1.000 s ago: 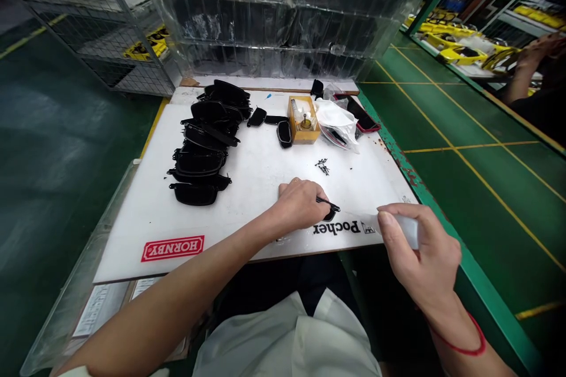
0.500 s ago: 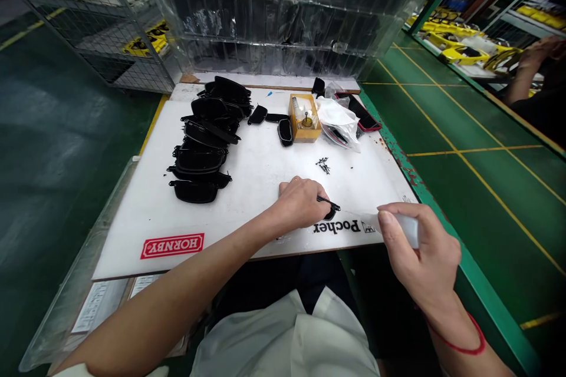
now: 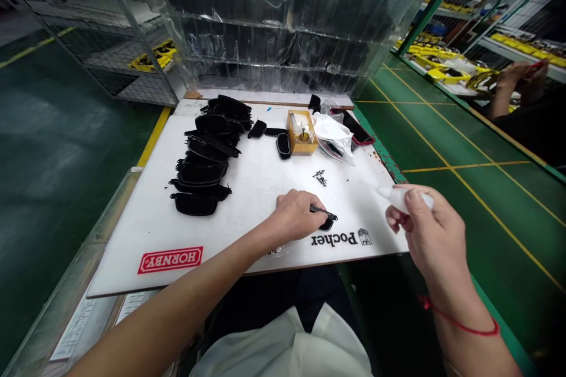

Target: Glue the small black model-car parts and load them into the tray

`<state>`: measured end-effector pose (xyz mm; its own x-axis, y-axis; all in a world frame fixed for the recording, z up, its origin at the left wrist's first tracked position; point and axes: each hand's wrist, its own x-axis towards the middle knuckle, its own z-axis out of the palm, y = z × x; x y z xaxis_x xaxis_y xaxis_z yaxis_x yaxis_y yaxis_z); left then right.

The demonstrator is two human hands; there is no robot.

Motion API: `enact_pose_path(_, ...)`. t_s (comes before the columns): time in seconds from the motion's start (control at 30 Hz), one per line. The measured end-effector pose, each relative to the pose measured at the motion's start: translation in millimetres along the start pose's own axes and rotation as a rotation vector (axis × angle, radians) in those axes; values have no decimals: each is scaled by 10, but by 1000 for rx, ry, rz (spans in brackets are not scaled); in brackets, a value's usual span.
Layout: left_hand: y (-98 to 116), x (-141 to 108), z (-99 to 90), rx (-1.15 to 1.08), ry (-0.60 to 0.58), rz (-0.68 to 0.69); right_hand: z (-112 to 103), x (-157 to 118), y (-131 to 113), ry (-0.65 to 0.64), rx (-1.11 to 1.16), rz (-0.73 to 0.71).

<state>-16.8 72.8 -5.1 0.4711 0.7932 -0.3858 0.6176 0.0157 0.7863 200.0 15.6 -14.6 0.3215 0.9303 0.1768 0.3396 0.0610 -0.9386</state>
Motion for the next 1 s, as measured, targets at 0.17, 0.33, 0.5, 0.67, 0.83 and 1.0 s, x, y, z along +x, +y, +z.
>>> enact_pose_path(0.17, -138, 30, 23, -97, 83, 33, 199, 232, -22, -133, 58, 112)
enact_pose_path(0.33, -221, 50, 42, -139, 203, 79, 392, 322, -115, -237, 58, 66)
enact_pose_path(0.5, -226, 47, 20, -169, 285, 110, 535, 460, -162, -264, 12, 31)
enact_pose_path(0.67, -275, 77, -31, -185, 388, 97, 758, 837, -135, -265, 2, -12)
enact_pose_path(0.83, -339, 151, -97, -206, 448, 33, 1134, 1265, -101, -187, -122, -214)
enact_pose_path(1.0, -345, 183, -137, -212, 430, -20, 1416, 1359, -69, -234, -220, -368)
